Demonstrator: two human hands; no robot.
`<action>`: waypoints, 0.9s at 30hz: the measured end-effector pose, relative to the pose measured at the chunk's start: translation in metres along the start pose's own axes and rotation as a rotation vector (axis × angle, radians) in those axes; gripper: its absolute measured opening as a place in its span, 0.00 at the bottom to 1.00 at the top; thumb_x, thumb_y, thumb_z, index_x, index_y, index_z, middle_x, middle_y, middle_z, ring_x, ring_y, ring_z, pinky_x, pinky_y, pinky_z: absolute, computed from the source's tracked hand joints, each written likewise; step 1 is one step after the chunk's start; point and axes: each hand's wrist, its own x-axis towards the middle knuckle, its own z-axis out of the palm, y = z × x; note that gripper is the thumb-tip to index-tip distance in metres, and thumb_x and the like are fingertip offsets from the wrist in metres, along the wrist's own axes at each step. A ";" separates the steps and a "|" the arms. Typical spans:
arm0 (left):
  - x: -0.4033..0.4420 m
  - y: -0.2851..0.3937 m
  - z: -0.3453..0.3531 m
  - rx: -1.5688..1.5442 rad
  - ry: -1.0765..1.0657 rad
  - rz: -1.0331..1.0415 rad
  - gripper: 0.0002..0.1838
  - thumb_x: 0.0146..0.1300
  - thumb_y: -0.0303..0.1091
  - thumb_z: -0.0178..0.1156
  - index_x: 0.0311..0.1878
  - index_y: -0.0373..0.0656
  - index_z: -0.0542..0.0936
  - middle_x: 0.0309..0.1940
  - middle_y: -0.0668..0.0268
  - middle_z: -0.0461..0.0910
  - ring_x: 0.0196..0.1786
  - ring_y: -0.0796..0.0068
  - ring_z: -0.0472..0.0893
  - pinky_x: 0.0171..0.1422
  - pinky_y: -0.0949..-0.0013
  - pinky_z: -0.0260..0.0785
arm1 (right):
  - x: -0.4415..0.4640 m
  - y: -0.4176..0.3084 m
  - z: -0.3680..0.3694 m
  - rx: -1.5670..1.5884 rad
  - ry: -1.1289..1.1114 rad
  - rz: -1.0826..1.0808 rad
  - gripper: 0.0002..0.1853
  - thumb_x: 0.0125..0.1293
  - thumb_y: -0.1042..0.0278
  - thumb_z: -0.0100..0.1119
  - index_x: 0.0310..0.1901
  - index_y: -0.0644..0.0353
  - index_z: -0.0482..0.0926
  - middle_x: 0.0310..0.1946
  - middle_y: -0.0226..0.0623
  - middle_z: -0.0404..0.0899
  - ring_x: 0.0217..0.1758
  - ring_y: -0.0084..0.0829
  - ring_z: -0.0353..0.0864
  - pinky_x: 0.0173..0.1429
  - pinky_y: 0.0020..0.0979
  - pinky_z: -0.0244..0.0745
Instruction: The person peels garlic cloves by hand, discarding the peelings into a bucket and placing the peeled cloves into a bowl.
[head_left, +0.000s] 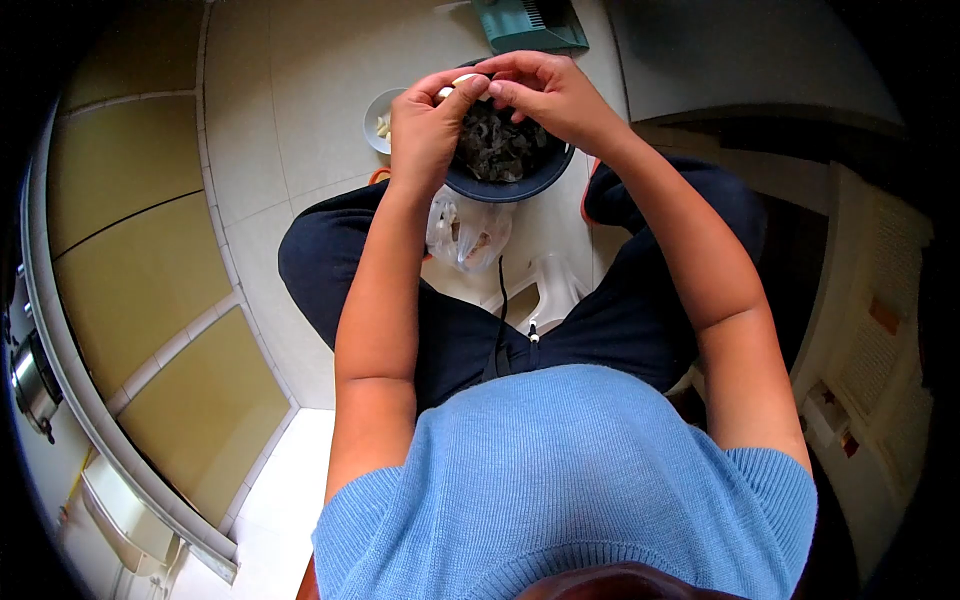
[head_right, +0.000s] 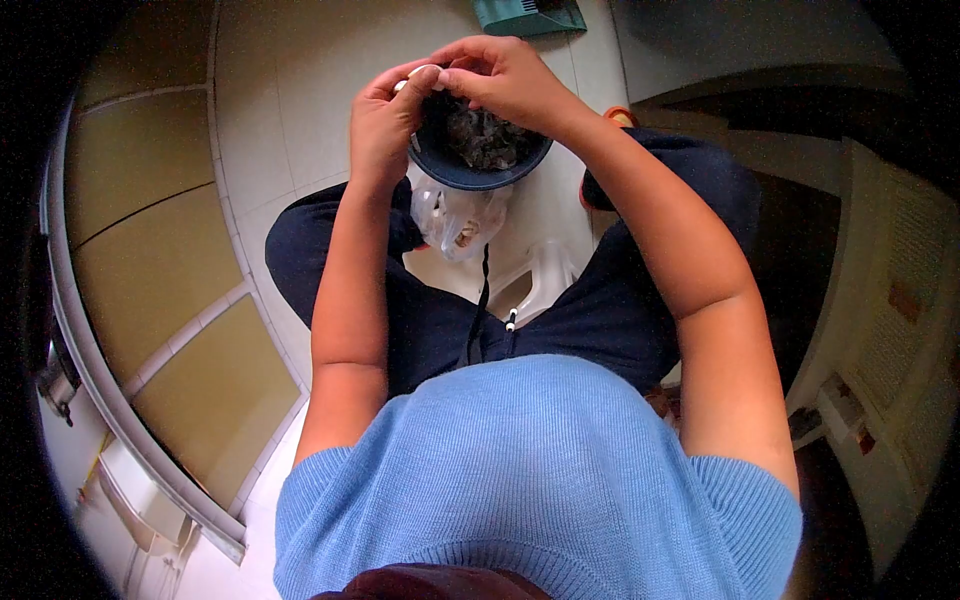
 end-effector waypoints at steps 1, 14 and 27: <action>0.000 0.001 0.001 0.000 0.000 0.000 0.14 0.57 0.34 0.66 0.44 0.36 0.81 0.31 0.70 0.80 0.28 0.88 0.72 0.32 0.84 0.65 | 0.000 0.000 0.000 0.058 -0.066 0.029 0.12 0.64 0.69 0.55 0.47 0.64 0.78 0.34 0.29 0.80 0.32 0.17 0.77 0.37 0.22 0.75; -0.001 0.000 -0.001 0.006 -0.046 0.001 0.14 0.57 0.33 0.65 0.45 0.38 0.81 0.28 0.75 0.77 0.26 0.90 0.67 0.30 0.85 0.60 | -0.002 -0.004 -0.004 0.040 0.082 0.038 0.11 0.61 0.68 0.57 0.41 0.64 0.82 0.30 0.32 0.82 0.32 0.19 0.79 0.36 0.21 0.76; -0.005 0.002 0.003 0.183 -0.091 0.039 0.12 0.59 0.34 0.64 0.43 0.38 0.81 0.27 0.76 0.77 0.25 0.91 0.65 0.27 0.85 0.54 | 0.001 0.004 -0.009 -0.297 0.160 -0.102 0.12 0.56 0.64 0.62 0.34 0.65 0.83 0.26 0.35 0.82 0.28 0.21 0.80 0.36 0.22 0.75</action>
